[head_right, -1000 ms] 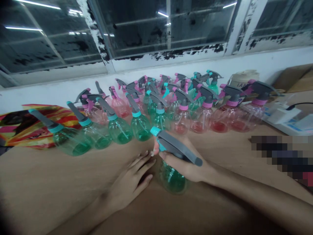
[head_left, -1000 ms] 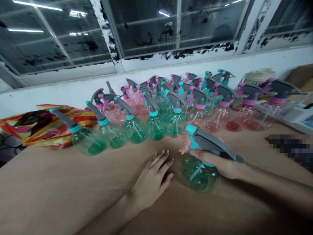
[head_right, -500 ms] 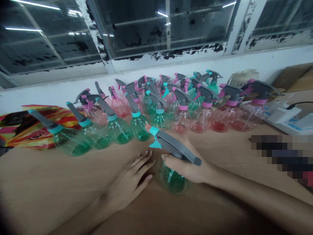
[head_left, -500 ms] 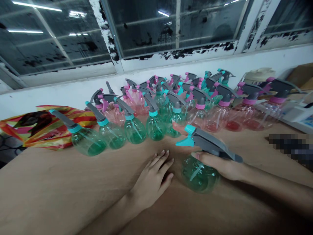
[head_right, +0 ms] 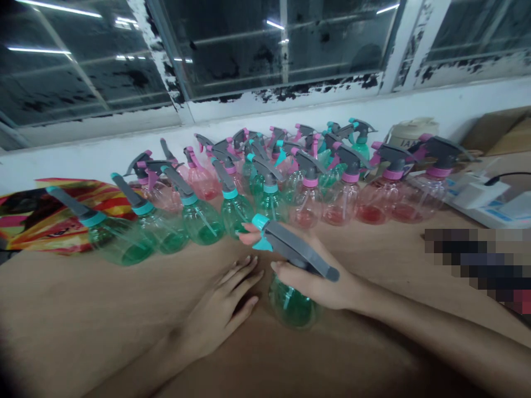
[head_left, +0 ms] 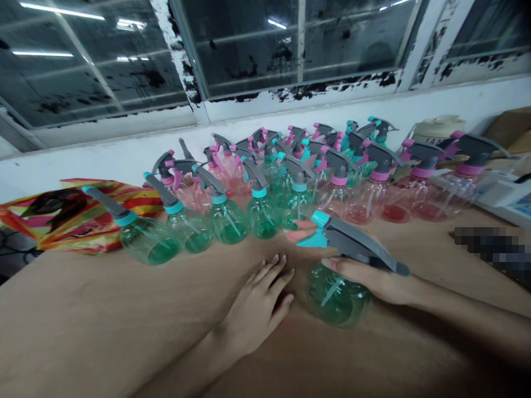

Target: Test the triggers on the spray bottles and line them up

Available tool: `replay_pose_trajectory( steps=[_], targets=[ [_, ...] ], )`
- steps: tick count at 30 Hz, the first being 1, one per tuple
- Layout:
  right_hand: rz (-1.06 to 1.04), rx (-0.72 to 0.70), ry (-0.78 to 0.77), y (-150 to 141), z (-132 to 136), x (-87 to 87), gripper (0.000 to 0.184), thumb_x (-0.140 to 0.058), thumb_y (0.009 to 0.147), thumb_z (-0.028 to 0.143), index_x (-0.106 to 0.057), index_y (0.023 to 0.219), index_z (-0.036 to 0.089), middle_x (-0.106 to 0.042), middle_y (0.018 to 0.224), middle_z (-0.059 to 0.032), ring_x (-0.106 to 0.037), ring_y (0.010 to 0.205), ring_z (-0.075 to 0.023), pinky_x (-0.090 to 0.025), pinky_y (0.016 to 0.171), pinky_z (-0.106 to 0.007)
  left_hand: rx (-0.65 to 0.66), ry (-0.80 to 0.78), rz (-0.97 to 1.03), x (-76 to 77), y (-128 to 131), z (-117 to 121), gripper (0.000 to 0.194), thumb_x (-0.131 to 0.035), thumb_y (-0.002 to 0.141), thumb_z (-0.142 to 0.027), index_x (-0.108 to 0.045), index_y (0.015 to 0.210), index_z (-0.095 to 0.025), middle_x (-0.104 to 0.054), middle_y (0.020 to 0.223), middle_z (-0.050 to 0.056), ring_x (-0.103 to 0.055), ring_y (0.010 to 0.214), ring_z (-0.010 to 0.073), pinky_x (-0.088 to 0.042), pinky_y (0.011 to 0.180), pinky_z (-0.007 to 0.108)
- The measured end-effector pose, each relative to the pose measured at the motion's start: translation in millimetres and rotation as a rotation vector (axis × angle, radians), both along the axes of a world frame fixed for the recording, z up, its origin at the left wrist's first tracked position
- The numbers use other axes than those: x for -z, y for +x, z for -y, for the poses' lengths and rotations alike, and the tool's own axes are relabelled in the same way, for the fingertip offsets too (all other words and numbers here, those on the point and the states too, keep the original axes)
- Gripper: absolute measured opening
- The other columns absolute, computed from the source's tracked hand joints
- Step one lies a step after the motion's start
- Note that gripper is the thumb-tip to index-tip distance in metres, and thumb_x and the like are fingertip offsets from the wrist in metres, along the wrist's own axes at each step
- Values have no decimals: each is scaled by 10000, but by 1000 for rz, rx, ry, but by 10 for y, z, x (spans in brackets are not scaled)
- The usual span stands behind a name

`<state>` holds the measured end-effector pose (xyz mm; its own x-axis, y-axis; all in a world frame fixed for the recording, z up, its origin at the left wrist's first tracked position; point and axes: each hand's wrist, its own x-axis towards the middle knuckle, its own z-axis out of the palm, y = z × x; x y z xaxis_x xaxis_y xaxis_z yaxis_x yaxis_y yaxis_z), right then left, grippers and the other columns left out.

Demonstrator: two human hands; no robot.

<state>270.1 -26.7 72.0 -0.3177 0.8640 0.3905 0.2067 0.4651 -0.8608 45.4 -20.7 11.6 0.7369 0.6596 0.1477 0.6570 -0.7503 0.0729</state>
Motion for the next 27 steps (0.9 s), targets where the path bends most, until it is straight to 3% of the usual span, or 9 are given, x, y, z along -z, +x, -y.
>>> replay_pose_trajectory(
  steps=[3,8,14,18,22,24,27],
  targets=[
    [-68,-122,-40,-43,-10,-68,151,-581,837,255,-642,970,288,-660,1015,-34,-569,1108,-209,-455,956,-376,-1,0,-3,1,2,0,413,-464,947,-273,-445,1338,-143,-407,1436,99,-309,1353,223,-324,1077,441],
    [-154,-99,-102,-85,-9,-44,128,-628,816,320,-604,919,250,-635,998,-25,-644,907,-178,-528,788,-324,-4,11,5,7,0,-2,411,-469,942,-272,-444,1335,-154,-419,1428,106,-338,1337,236,-326,1072,450],
    [-13,35,-41,-51,25,33,108,-542,875,327,-577,832,233,-574,730,22,-583,706,-134,-471,629,-261,2,10,26,21,-15,1,410,-460,947,-274,-438,1338,-153,-426,1423,104,-341,1336,232,-325,1072,452],
    [-36,-26,-3,-59,25,-21,67,-545,870,285,-594,900,250,-626,864,4,-616,805,-150,-488,726,-286,0,5,45,30,-16,2,405,-462,943,-276,-446,1330,-161,-432,1419,104,-351,1331,236,-331,1068,453],
    [-81,-30,-16,-87,32,-40,207,-611,830,304,-619,1036,284,-647,1048,-17,-609,1004,-188,-482,854,-320,-9,-19,63,53,-15,1,409,-460,939,-271,-436,1333,-165,-425,1423,108,-347,1332,246,-333,1064,465],
    [-69,16,-4,-93,41,-15,264,-618,824,341,-616,1085,294,-653,1027,-16,-610,985,-195,-488,833,-325,-11,-48,79,55,-20,7,439,-483,926,-287,-417,1343,-164,-417,1427,115,-345,1331,256,-328,1062,477],
    [-50,85,38,-97,46,36,240,-613,821,378,-633,1044,291,-648,829,2,-615,775,-184,-490,685,-314,-17,-117,141,17,-31,43,590,-588,853,-359,-368,1363,-161,-415,1421,135,-352,1322,285,-312,1065,499]
  ],
)
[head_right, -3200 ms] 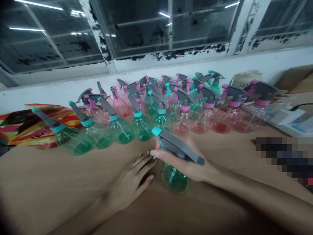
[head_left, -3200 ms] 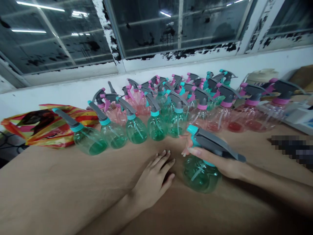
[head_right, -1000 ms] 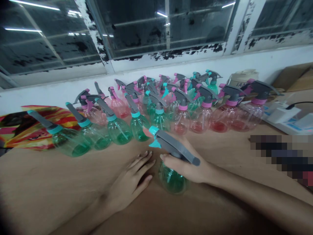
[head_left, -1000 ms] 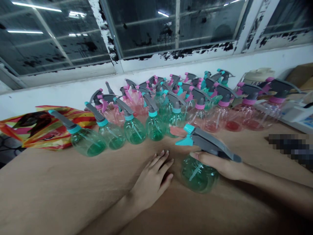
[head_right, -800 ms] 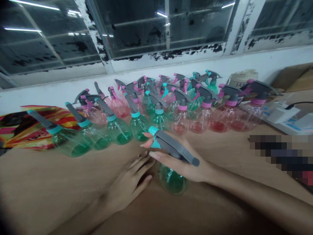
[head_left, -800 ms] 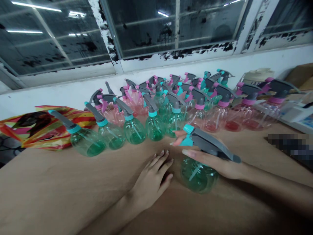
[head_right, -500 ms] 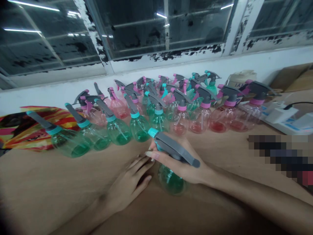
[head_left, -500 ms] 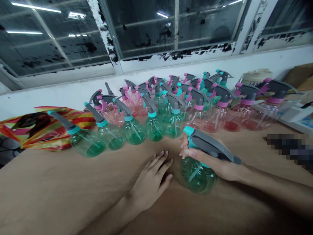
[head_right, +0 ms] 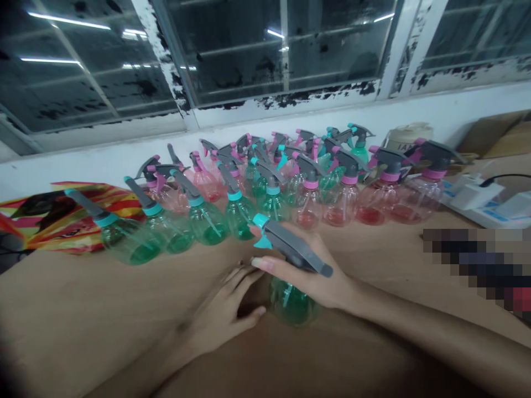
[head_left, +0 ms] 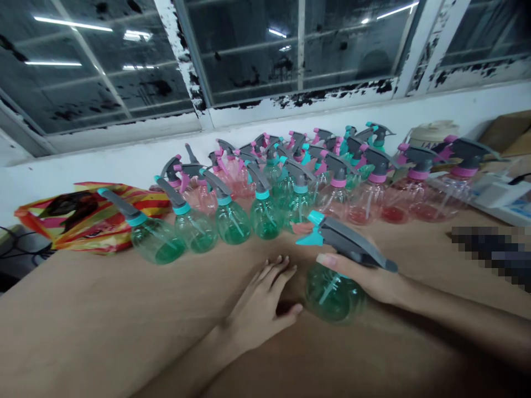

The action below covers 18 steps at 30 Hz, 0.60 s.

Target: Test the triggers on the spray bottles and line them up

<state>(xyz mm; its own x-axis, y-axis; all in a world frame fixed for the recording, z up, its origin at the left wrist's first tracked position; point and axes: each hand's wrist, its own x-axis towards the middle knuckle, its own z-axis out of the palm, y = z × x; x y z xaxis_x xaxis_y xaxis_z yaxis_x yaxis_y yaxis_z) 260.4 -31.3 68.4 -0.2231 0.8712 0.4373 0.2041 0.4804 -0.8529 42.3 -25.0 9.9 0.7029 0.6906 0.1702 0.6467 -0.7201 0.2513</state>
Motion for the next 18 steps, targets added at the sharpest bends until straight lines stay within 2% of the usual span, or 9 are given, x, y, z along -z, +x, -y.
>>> replay_pose_trajectory(
  steps=[2,4,7,10,14,18],
  targets=[
    [-5,26,4,-25,-7,21,171,-627,804,397,-647,920,274,-598,684,25,-571,632,-166,-458,591,-301,0,-54,60,-51,-8,46,719,-660,783,-394,-327,1380,-172,-406,1423,138,-355,1317,298,-304,1071,499],
    [-26,35,17,-94,-16,22,152,-637,793,405,-628,811,255,-550,623,40,-529,579,-149,-432,575,-293,-8,-101,123,-111,-23,107,816,-704,740,-405,-276,1400,-185,-394,1425,137,-365,1308,300,-323,1064,484],
    [-69,41,46,-320,-19,-9,176,-630,798,411,-612,833,240,-546,672,36,-512,615,-139,-419,605,-290,-41,-128,210,-188,-87,217,890,-729,720,-444,-218,1410,-211,-416,1396,138,-406,1275,311,-381,1021,488],
    [-103,8,69,-696,-7,-55,200,-629,797,419,-604,849,227,-548,731,23,-519,681,-146,-425,648,-298,-120,-115,291,-226,-238,325,875,-716,717,-512,-236,1389,-223,-487,1311,147,-444,1236,342,-423,970,515],
    [-113,-63,155,-1332,-11,-110,182,-632,796,397,-588,792,220,-546,744,17,-538,718,-155,-440,690,-316,-269,-59,401,-231,-602,439,786,-651,761,-543,-267,1368,-226,-520,1262,142,-491,1191,341,-464,927,507],
    [-42,-219,253,-1899,-84,-183,188,-665,771,351,-589,910,250,-604,893,-7,-584,857,-184,-469,775,-341,-464,162,393,-243,-1130,528,743,-652,748,-528,-316,1328,-207,-523,1240,140,-501,1169,349,-447,940,530]
  ],
)
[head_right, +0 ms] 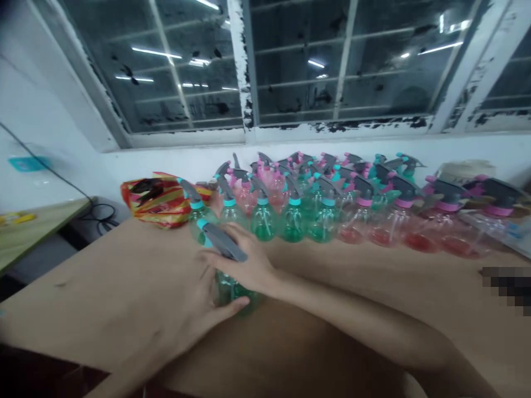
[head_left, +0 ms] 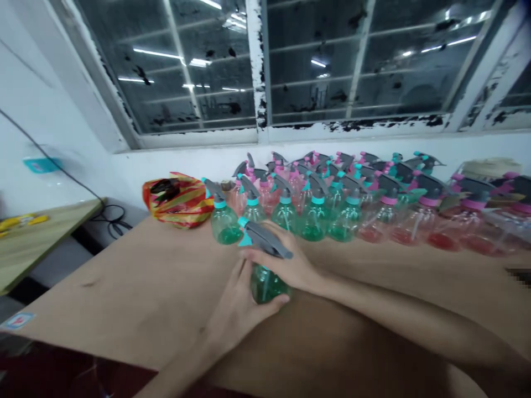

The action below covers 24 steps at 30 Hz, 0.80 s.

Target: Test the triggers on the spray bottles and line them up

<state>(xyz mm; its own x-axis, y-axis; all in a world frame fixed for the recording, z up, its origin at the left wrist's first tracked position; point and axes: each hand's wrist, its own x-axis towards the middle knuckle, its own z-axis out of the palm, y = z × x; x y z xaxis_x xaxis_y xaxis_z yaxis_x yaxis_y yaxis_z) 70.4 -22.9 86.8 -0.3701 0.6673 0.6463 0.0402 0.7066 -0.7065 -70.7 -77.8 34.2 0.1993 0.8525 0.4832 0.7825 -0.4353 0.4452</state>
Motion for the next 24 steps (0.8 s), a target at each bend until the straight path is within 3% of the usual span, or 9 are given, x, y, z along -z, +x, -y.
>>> replay_pose_trajectory(
  steps=[4,8,11,16,24],
  targets=[
    [161,-129,24,-333,-138,-85,483,-727,712,396,-550,1143,266,-577,1214,-50,-529,1135,-215,-428,948,-375,-147,78,-8,-50,-621,39,556,-640,751,-559,-473,1166,-229,-555,1119,95,-557,1061,314,-489,874,488],
    [189,-8,-53,-491,-356,-96,473,-567,818,511,-537,1198,233,-566,1248,-93,-583,1063,-219,-506,802,-352,-249,68,85,-65,-1222,-72,551,-654,715,-602,-534,1063,-193,-555,1039,84,-579,986,301,-492,840,468],
    [226,138,-109,-582,-530,-55,576,-545,815,537,-522,1235,142,-626,1123,-162,-632,934,-260,-516,685,-363,-271,40,173,-33,-1567,-258,590,-682,705,-566,-504,1129,-198,-563,1105,93,-571,1025,307,-483,848,466],
    [316,287,-117,-740,-694,20,650,-583,791,473,-470,1301,86,-673,903,-161,-647,796,-295,-490,643,-399,-238,113,269,22,-1857,-633,671,-681,699,-553,-420,1208,-202,-593,1147,96,-581,1062,293,-490,856,436],
    [386,320,-142,-947,-858,61,571,-576,787,469,-517,1247,136,-671,955,-166,-643,723,-276,-479,602,-396,-252,183,199,123,-2074,-1156,598,-688,722,-538,-481,1147,-171,-613,1086,111,-587,1032,286,-480,840,409]
  ],
)
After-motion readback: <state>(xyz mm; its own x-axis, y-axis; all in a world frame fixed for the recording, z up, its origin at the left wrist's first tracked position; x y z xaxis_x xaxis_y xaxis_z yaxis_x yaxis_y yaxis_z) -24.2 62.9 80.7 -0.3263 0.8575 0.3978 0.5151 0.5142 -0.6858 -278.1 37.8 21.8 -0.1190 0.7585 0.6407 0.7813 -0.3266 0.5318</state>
